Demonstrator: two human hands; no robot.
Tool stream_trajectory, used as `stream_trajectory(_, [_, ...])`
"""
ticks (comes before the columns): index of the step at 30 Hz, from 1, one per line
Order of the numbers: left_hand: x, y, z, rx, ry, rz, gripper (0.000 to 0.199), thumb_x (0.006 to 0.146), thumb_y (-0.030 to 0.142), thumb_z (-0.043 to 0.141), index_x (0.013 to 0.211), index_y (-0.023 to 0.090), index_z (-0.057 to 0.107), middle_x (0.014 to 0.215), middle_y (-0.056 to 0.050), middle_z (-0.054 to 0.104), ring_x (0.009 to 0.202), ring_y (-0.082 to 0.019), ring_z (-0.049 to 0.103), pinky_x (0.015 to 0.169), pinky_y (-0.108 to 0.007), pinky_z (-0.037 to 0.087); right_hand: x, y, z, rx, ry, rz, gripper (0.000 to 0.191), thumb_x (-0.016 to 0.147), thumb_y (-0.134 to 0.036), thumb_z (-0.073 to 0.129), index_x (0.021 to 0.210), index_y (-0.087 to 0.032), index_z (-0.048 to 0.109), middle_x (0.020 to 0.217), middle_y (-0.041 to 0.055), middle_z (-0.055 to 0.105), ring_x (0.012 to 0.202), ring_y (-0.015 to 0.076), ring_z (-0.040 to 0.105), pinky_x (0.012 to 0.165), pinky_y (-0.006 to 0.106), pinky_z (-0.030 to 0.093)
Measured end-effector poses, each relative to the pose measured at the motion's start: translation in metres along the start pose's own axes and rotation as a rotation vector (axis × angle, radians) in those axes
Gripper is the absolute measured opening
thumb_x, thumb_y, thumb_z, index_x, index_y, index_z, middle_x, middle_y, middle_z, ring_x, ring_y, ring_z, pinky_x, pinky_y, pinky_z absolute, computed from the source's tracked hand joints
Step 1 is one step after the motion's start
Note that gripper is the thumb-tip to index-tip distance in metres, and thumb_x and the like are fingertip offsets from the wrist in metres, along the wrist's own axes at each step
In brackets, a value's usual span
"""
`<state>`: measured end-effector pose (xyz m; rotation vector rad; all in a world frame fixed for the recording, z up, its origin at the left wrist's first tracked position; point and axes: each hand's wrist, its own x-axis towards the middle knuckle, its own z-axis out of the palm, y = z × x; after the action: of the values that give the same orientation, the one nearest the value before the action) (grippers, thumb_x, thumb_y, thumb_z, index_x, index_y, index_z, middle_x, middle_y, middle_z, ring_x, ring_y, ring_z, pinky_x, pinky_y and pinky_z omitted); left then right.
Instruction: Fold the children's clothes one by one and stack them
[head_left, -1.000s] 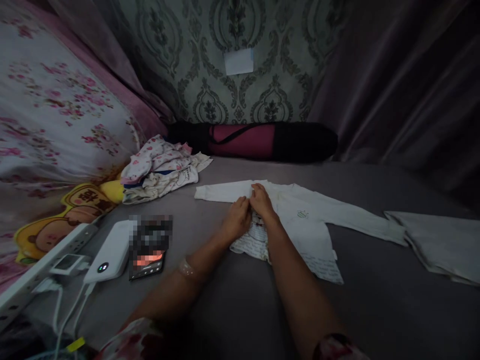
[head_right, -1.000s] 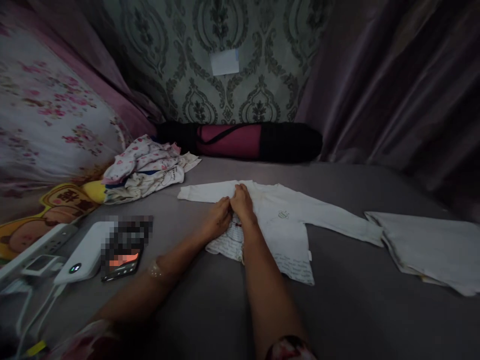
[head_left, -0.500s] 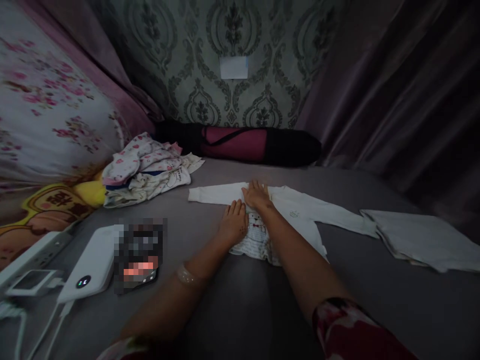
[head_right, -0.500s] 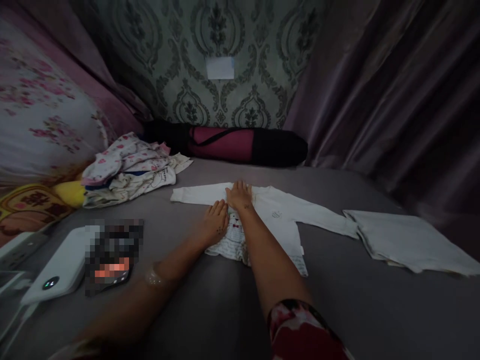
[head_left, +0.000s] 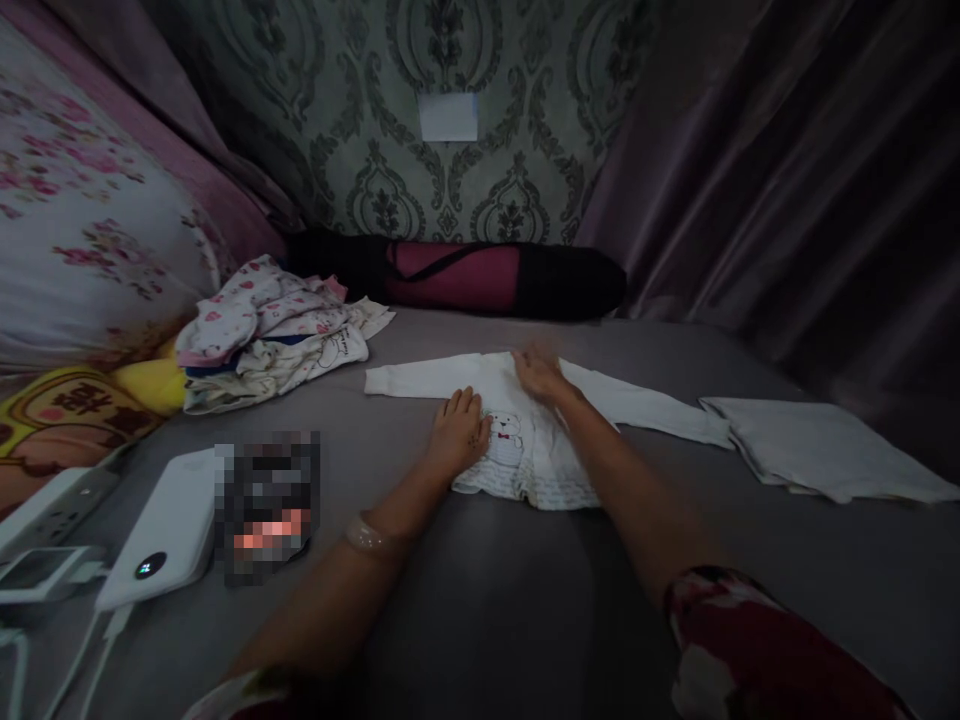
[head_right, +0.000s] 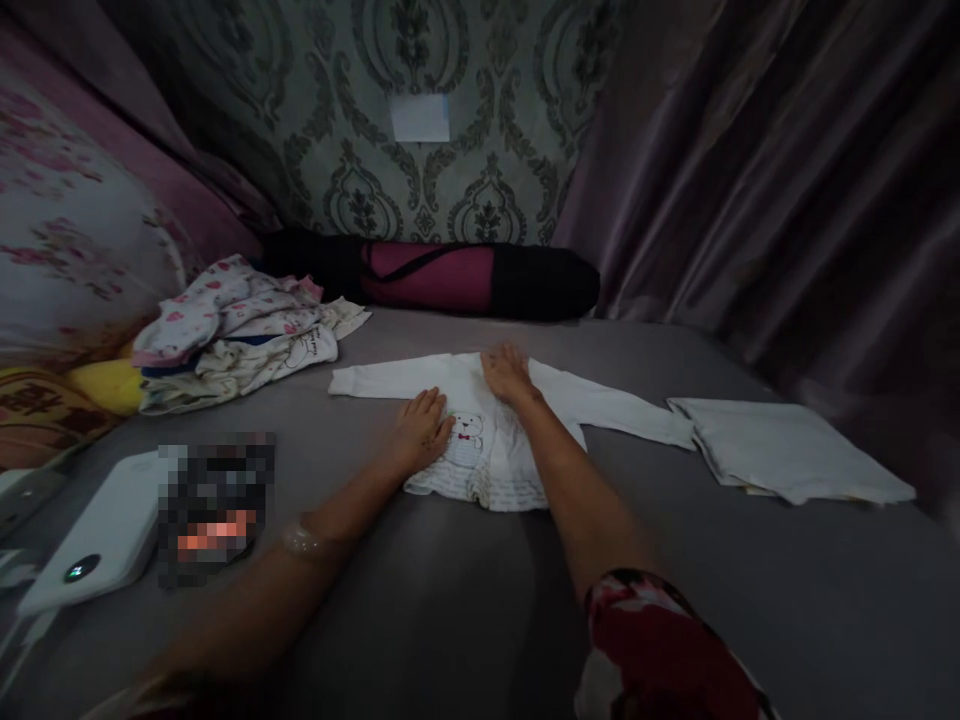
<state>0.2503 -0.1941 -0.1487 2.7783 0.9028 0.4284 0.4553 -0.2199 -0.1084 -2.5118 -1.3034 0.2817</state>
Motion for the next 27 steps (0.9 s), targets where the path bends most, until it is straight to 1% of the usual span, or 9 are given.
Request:
stream_trajectory(2, [0.001,0.0,-0.002,-0.014,0.02,-0.002,0.048,0.094,0.035,0.04,0.134,0.011,0.05,0.147,-0.018,0.043,0.137,-0.032,0.037,0.111,-0.049,0.032,-0.007,0.024,-0.005,-0.056,0.065,0.086,0.066,0.099,-0.045,0.017,0.15,-0.004,0.026,0.158,0.0188,0.021,0.146,0.0284,0.017,0.116,0.046,0.013])
stream_trajectory(5, [0.001,0.0,-0.004,-0.039,0.023,-0.02,0.045,0.093,0.036,0.042,0.132,0.014,0.051,0.147,-0.017,0.044,0.136,-0.032,0.037,0.11,-0.05,0.031,-0.016,0.05,0.0,-0.131,0.076,0.163,0.066,0.099,-0.044,0.019,0.15,-0.002,0.024,0.158,0.0195,0.021,0.146,0.0293,0.016,0.117,0.048,0.011])
stream_trajectory(11, [0.005,-0.005,-0.003,-0.12,0.006,-0.036,0.044,0.091,0.036,0.05,0.129,0.015,0.053,0.145,-0.016,0.045,0.136,-0.031,0.038,0.111,-0.051,0.03,-0.017,0.061,0.005,-0.104,0.085,0.14,0.066,0.098,-0.043,0.022,0.15,-0.003,0.026,0.157,0.0185,0.025,0.146,0.0285,0.016,0.118,0.048,0.009])
stream_trajectory(14, [0.01,-0.013,0.0,-0.271,0.138,-0.101,0.042,0.085,0.036,0.06,0.121,0.015,0.058,0.14,-0.017,0.049,0.132,-0.028,0.043,0.111,-0.046,0.034,-0.018,0.065,-0.006,0.089,0.058,0.127,0.063,0.097,-0.041,0.031,0.149,-0.005,0.031,0.156,0.017,0.027,0.145,0.0269,0.021,0.118,0.044,0.012])
stream_trajectory(16, [0.012,-0.019,-0.001,-0.426,0.261,-0.161,0.036,0.084,0.034,0.06,0.114,0.015,0.061,0.133,-0.015,0.053,0.126,-0.024,0.049,0.105,-0.04,0.041,-0.024,0.071,-0.015,0.26,0.084,0.106,0.062,0.097,-0.043,0.031,0.148,-0.008,0.034,0.154,0.0157,0.033,0.141,0.0253,0.031,0.116,0.039,0.023])
stream_trajectory(18, [0.009,-0.025,-0.004,-0.594,0.324,-0.233,0.031,0.085,0.033,0.057,0.11,0.016,0.061,0.124,-0.013,0.058,0.115,-0.021,0.056,0.098,-0.036,0.047,-0.035,0.079,-0.022,0.357,0.124,0.084,0.061,0.098,-0.046,0.03,0.148,-0.011,0.035,0.149,0.0146,0.042,0.135,0.0247,0.041,0.112,0.039,0.033])
stream_trajectory(22, [-0.01,-0.028,-0.018,-0.792,0.22,-0.313,0.035,0.083,0.039,0.057,0.106,0.013,0.062,0.105,-0.01,0.066,0.097,-0.019,0.062,0.089,-0.034,0.05,-0.067,0.105,-0.03,0.419,0.174,0.039,0.053,0.096,-0.041,0.039,0.143,-0.017,0.044,0.139,0.0127,0.054,0.121,0.0245,0.055,0.104,0.041,0.042])
stream_trajectory(25, [-0.034,-0.023,-0.032,-0.773,0.088,-0.292,0.044,0.079,0.048,0.059,0.105,0.012,0.062,0.094,-0.008,0.067,0.088,-0.02,0.062,0.082,-0.033,0.05,-0.099,0.127,-0.035,0.449,0.17,-0.012,0.049,0.092,-0.035,0.046,0.138,-0.017,0.049,0.128,0.0131,0.061,0.102,0.0214,0.063,0.09,0.036,0.051])
stream_trajectory(27, [-0.051,-0.019,-0.043,-0.714,0.001,-0.255,0.051,0.077,0.055,0.06,0.107,0.014,0.062,0.087,-0.005,0.065,0.081,-0.019,0.061,0.074,-0.031,0.049,-0.122,0.138,-0.04,0.432,0.131,-0.024,0.046,0.09,-0.029,0.049,0.133,-0.014,0.052,0.113,0.0133,0.068,0.088,0.0196,0.065,0.081,0.033,0.052])
